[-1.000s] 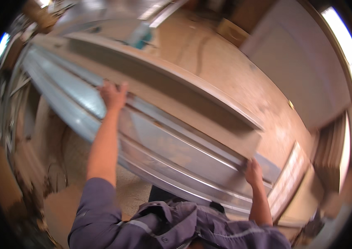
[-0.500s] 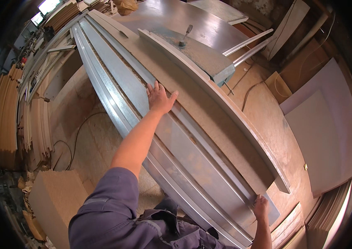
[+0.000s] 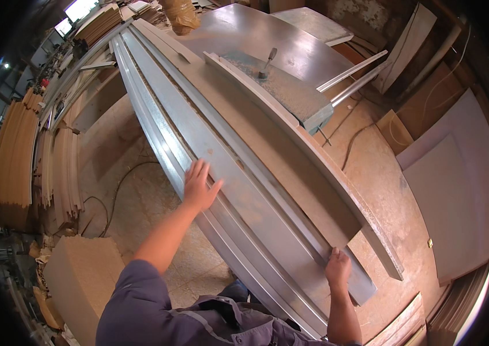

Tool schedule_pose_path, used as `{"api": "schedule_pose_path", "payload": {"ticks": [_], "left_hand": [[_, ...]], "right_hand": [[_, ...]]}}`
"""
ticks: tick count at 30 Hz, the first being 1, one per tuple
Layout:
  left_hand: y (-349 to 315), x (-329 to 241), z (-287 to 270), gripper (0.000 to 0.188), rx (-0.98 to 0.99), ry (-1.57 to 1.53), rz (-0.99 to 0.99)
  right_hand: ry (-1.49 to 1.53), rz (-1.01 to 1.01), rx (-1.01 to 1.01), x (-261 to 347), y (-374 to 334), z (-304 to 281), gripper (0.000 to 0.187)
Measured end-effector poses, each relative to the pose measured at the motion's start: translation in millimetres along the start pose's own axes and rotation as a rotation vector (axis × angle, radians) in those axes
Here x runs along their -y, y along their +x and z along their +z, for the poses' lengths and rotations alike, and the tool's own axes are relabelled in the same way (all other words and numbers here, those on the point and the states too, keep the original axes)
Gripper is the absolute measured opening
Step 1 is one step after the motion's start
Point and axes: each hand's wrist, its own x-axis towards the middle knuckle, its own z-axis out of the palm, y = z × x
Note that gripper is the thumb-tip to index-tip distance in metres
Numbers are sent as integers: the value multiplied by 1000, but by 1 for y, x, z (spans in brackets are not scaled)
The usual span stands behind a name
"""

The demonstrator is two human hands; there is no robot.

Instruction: The person repeatedly picks up long wooden planks from a pile, carries them to a table saw, and pushes them through the blade to cut them. After each cut, the person returns to the pile to retrieve another plank. The process is repeated multiple times throughout the clip.

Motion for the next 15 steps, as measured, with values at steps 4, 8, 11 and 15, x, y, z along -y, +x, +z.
{"api": "schedule_pose_path", "payload": {"ticks": [4, 8, 11, 15], "left_hand": [[-61, 35, -9, 70, -137, -11, 69], [-39, 64, -11, 66, -186, -53, 38], [-16, 79, -14, 65, -192, -79, 36], [12, 109, -18, 65, -188, -71, 41]], "right_hand": [[41, -18, -5, 38, 13, 20, 46], [-11, -39, -2, 70, 21, 38, 45], [21, -56, -8, 91, 36, 51, 46], [48, -32, -51, 115, 50, 72, 46]]}}
